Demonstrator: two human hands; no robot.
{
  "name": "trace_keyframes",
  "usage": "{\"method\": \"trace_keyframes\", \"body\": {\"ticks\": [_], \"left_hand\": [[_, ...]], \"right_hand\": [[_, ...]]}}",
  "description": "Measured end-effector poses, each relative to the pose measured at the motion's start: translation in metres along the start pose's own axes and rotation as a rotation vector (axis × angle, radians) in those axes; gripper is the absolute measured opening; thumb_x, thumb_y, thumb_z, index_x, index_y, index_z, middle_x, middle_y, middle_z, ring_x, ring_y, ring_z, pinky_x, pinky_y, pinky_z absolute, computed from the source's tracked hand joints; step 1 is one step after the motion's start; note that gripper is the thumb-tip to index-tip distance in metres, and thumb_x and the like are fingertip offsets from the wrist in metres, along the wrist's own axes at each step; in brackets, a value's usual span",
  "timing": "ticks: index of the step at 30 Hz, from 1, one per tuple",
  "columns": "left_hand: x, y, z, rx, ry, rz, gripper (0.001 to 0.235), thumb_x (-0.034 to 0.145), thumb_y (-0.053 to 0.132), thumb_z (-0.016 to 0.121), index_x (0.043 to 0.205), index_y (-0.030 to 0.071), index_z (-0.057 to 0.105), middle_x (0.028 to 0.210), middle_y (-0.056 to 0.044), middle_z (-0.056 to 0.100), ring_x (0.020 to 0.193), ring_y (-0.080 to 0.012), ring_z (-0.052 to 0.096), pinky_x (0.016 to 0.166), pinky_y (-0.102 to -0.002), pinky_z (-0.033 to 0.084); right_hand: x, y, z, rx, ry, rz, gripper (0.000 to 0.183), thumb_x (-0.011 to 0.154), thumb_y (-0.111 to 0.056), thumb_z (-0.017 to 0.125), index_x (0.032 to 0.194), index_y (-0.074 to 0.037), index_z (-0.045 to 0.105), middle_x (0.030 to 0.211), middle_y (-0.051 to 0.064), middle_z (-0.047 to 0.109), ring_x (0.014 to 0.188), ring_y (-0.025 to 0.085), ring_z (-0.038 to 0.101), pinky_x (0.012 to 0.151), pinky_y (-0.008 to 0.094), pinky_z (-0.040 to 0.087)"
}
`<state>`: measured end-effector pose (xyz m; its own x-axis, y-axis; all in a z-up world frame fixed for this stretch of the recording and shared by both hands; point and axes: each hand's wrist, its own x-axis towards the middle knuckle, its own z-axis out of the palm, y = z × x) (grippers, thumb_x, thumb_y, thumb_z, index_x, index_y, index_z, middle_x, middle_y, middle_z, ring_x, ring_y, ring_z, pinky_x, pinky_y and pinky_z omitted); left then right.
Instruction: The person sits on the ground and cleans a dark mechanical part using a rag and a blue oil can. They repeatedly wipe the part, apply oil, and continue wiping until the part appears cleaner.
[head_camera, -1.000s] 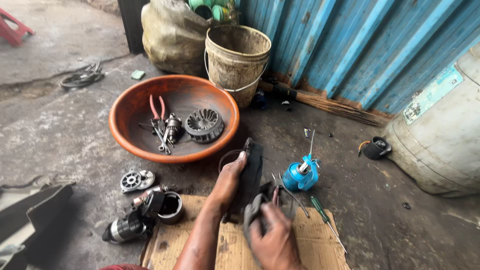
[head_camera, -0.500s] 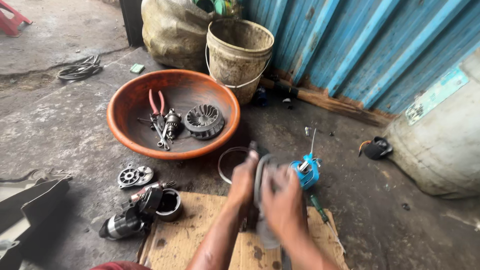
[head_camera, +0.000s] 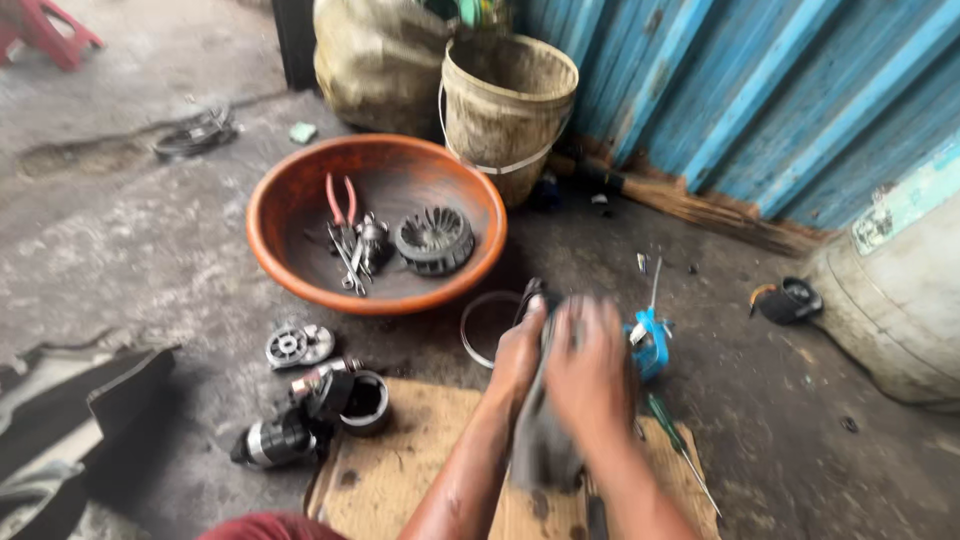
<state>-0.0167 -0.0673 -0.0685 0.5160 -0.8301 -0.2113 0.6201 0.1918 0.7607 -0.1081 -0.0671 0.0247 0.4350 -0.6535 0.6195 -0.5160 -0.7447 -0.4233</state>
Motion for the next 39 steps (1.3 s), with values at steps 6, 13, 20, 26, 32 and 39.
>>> {"method": "trace_keyframes", "body": {"ticks": [6,13,20,26,32,39], "left_hand": [[-0.001,-0.013,0.022,0.129,0.058,0.042,0.06,0.1,0.055,0.053,0.097,0.0,0.075,0.086,-0.005,0.071,0.078,-0.0139,0.059,0.071,-0.033,0.05],[0.012,0.022,-0.02,-0.04,0.177,-0.09,0.066,0.096,0.061,0.048,0.1,0.001,0.075,0.086,-0.01,0.073,0.077,-0.0223,0.066,0.07,-0.036,0.054],[0.016,0.018,-0.014,0.146,0.102,0.051,0.078,0.093,0.068,0.044,0.106,-0.002,0.077,0.097,-0.013,0.078,0.088,-0.018,0.073,0.079,-0.033,0.059],[0.009,0.019,-0.028,-0.091,0.103,0.194,0.062,0.096,0.054,0.051,0.121,0.001,0.07,0.109,-0.01,0.075,0.094,-0.0191,0.069,0.084,-0.035,0.058],[0.014,0.042,-0.042,-0.123,0.238,0.1,0.059,0.099,0.055,0.049,0.117,0.003,0.07,0.104,-0.01,0.074,0.09,-0.0195,0.068,0.079,-0.035,0.056],[0.006,0.031,-0.025,-0.181,0.165,0.0,0.054,0.1,0.055,0.049,0.112,0.006,0.069,0.098,-0.008,0.071,0.085,-0.019,0.065,0.074,-0.035,0.054]], "right_hand": [[0.107,0.04,0.04,0.137,-0.172,0.3,0.027,0.096,-0.026,0.066,0.106,-0.001,0.066,0.103,0.02,0.071,0.093,0.04,0.068,0.08,0.045,0.054],[-0.043,-0.029,-0.031,-0.021,-0.168,-0.111,0.049,0.091,-0.028,0.066,0.132,-0.002,0.063,0.117,0.023,0.065,0.094,0.04,0.069,0.079,0.046,0.055],[-0.004,-0.02,-0.012,0.026,-0.199,0.069,0.024,0.091,-0.021,0.063,0.107,-0.013,0.079,0.116,0.012,0.07,0.097,0.037,0.069,0.084,0.045,0.054],[0.032,-0.043,-0.007,-0.007,-0.377,-0.083,0.038,0.099,-0.027,0.057,0.13,-0.008,0.067,0.135,0.021,0.06,0.119,0.042,0.059,0.101,0.05,0.045],[-0.058,-0.032,-0.038,-0.205,-0.307,-0.554,0.041,0.091,-0.024,0.057,0.126,-0.006,0.064,0.139,0.016,0.059,0.141,0.035,0.043,0.114,0.058,0.026],[-0.031,-0.013,-0.029,-0.054,-0.371,-0.151,0.053,0.093,-0.025,0.063,0.144,-0.014,0.061,0.14,0.03,0.052,0.12,0.047,0.057,0.096,0.051,0.049]]}}
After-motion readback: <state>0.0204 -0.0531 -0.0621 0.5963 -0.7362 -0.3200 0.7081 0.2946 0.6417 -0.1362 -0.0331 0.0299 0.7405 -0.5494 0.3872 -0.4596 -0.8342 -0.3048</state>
